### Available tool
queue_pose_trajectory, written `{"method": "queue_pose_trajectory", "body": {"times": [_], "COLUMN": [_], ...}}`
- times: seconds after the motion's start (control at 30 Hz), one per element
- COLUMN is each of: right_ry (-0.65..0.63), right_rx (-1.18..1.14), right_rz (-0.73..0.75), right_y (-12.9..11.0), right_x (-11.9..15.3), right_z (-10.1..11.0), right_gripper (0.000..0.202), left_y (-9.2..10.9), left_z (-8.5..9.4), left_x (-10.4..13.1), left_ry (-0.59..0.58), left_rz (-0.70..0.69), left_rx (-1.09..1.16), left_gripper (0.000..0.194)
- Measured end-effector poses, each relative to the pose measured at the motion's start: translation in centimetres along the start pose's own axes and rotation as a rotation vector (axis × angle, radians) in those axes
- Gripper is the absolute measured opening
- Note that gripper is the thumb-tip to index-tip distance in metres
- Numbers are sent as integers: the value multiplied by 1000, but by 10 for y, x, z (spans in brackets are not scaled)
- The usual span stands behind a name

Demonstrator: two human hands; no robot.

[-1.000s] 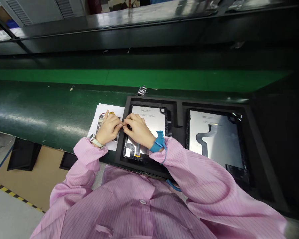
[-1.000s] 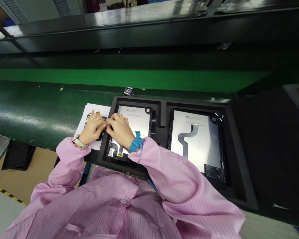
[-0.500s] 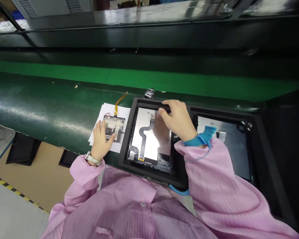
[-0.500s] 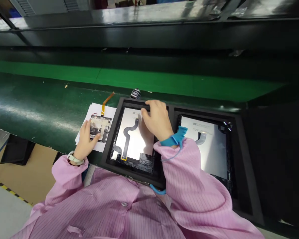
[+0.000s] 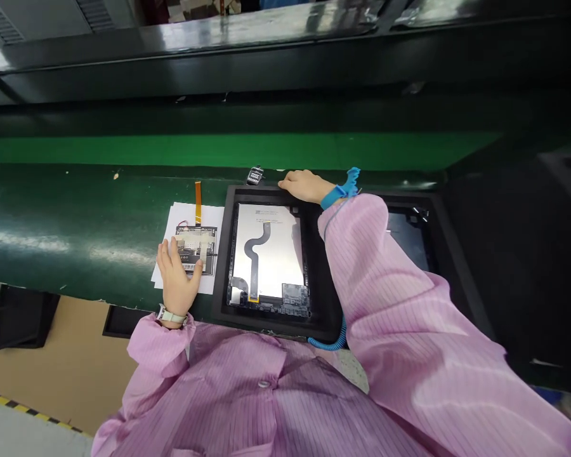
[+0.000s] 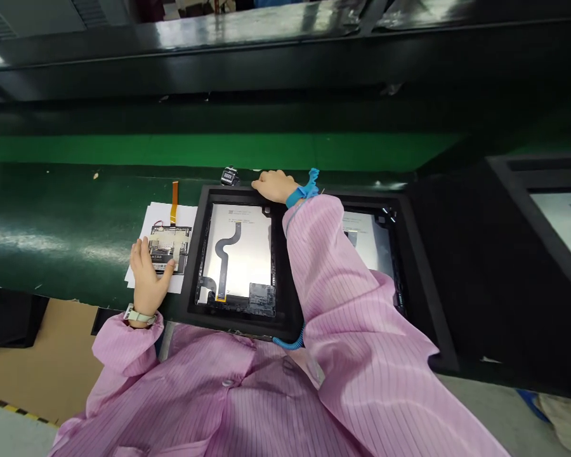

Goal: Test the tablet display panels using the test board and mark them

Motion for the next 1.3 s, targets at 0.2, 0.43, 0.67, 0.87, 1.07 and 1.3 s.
{"method": "queue_pose_trajectory", "body": {"times": [0.2,0.43,0.67,0.87,1.07,1.3], "right_ry": [83,514,295,229,827,347], "right_rx": [-55,-927,-1163,-1169,-1275,-701], "right_rz": [-13,50,-34,-206,-193,-179], "right_y": [-13,-89,-120,-111,-98,-96], "right_x": [15,118,229,272,269,258], "right_z": [20,42,-12,-41,-6,-54], "right_gripper": [31,47,46,54,48,15], "left_y": [17,117,174,162,130,111], "left_z": [23,31,14,29,60,34], "left_x": [-9,-9,29,50,66,58], "left_ry": [199,-158,-787,-1152,-1333,-590], "left_rz": [-9,-211,-105,143,657,257], "left_rx": [74,467,638,1030,1343,847], "left_gripper": [56,41,49,49,46,45]}}
Point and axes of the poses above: each hand's wrist, its own x-axis away from the middle knuckle, its own z-axis out of the back of the hand, y = z × x, the point moved 2 cm from there along -x, towards the middle knuckle, and after that the axes turned 4 degrees about x, right-handed, at the moved point
